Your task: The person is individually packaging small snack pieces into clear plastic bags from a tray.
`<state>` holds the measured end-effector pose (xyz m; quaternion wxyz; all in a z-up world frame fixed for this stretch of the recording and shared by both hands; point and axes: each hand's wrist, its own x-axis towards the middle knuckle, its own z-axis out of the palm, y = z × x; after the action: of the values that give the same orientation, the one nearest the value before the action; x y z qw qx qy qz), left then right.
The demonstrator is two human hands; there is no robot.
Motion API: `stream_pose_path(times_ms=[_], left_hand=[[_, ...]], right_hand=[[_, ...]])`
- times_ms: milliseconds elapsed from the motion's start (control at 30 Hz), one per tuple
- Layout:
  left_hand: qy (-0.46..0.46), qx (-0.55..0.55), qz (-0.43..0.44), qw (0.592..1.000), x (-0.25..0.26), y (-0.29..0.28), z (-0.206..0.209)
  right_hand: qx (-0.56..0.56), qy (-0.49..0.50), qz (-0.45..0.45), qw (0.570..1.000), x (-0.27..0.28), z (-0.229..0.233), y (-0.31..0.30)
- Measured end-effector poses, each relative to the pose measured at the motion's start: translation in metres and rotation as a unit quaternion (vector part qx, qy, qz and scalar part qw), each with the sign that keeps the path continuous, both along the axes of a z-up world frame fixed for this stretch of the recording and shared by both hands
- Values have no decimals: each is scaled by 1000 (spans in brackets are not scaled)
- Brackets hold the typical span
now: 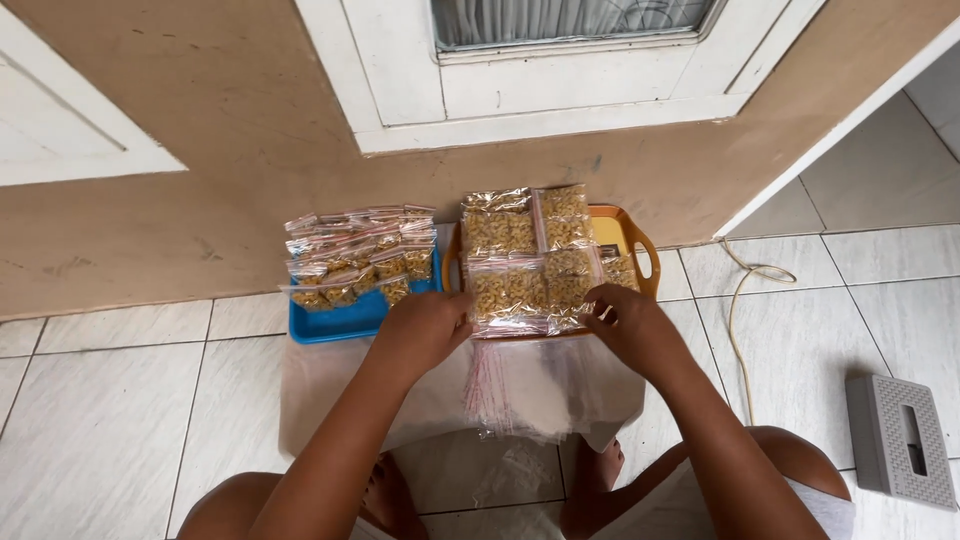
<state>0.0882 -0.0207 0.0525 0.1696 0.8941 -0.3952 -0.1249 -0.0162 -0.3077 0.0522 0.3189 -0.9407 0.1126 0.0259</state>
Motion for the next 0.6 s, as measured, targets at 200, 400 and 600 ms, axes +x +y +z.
stream_pose_path(times_ms=[200, 400, 600], left_hand=[[154, 33, 100, 983, -36, 29, -18], [177, -98, 87, 975, -52, 41, -62], [212, -83, 81, 970, -51, 35, -67]], right_hand=[[-21, 92, 184, 978, -7, -91, 22], [-108, 100, 263, 953, -17, -122, 55], [-171, 94, 259, 946, -11, -149, 56]])
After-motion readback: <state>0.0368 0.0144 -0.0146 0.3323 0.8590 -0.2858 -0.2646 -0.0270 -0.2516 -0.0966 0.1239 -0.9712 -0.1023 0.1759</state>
